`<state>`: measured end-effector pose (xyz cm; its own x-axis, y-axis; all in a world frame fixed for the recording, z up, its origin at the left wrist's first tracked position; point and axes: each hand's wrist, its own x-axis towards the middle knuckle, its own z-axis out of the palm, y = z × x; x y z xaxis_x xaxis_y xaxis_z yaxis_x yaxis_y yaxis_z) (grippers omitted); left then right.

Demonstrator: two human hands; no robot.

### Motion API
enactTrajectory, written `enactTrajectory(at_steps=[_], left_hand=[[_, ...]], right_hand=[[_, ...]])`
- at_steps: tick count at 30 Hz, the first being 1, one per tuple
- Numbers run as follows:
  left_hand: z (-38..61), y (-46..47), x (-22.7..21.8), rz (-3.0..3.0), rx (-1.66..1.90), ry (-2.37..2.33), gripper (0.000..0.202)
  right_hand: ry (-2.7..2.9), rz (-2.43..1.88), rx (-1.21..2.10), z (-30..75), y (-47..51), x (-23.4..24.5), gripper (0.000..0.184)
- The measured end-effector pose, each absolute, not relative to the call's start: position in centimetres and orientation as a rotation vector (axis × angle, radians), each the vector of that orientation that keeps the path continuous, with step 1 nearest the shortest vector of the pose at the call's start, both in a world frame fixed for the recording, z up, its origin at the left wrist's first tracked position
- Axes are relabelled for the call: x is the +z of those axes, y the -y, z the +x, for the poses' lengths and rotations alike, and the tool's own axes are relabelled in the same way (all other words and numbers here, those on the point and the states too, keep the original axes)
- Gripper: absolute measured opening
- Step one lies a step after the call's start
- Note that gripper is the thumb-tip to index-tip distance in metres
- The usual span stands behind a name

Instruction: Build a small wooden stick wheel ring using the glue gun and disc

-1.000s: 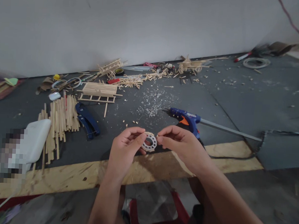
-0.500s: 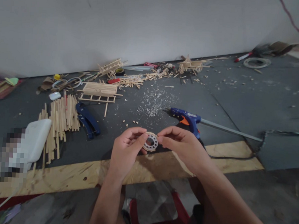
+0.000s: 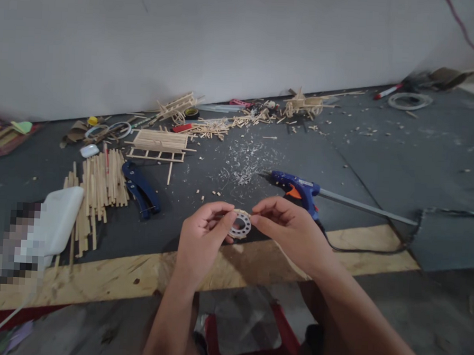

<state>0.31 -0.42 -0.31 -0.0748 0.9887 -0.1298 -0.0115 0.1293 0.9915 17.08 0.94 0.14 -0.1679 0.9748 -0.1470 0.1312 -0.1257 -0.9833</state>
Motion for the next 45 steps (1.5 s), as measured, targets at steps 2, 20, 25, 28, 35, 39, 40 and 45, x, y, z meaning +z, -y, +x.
enactTrajectory(at_steps=[2,20,25,28,35,39,40,45], left_hand=[[0.4,0.4,-0.2,1.073,1.166,-1.325,0.016],[0.7,0.6,0.1,1.105,1.182,-1.349,0.017],[0.8,0.7,-0.1,1.165,1.195,-1.372,0.017],[0.8,0.7,-0.2,1.175,1.184,-1.370,0.017],[1.0,0.6,-0.2,1.225,1.143,-1.382,0.019],[1.1,0.5,-0.3,1.302,1.119,-1.397,0.020],[1.1,0.5,-0.3,1.313,1.110,-1.399,0.020],[1.0,0.4,-0.3,1.357,1.078,-1.407,0.019]], right_hand=[[1.381,-1.325,1.377,17.1,-0.9,0.2,0.015],[1.495,-1.388,1.373,17.4,-0.9,1.1,0.013],[1.500,-1.413,1.363,17.5,-1.0,1.4,0.012],[1.511,-1.416,1.350,17.5,-0.9,1.3,0.012],[1.551,-1.429,1.318,17.3,-0.7,1.3,0.010],[1.569,-1.487,1.264,17.1,-0.7,1.4,0.012],[1.571,-1.496,1.255,17.0,-0.6,1.4,0.012],[1.572,-1.480,1.245,16.9,-0.5,1.1,0.013]])
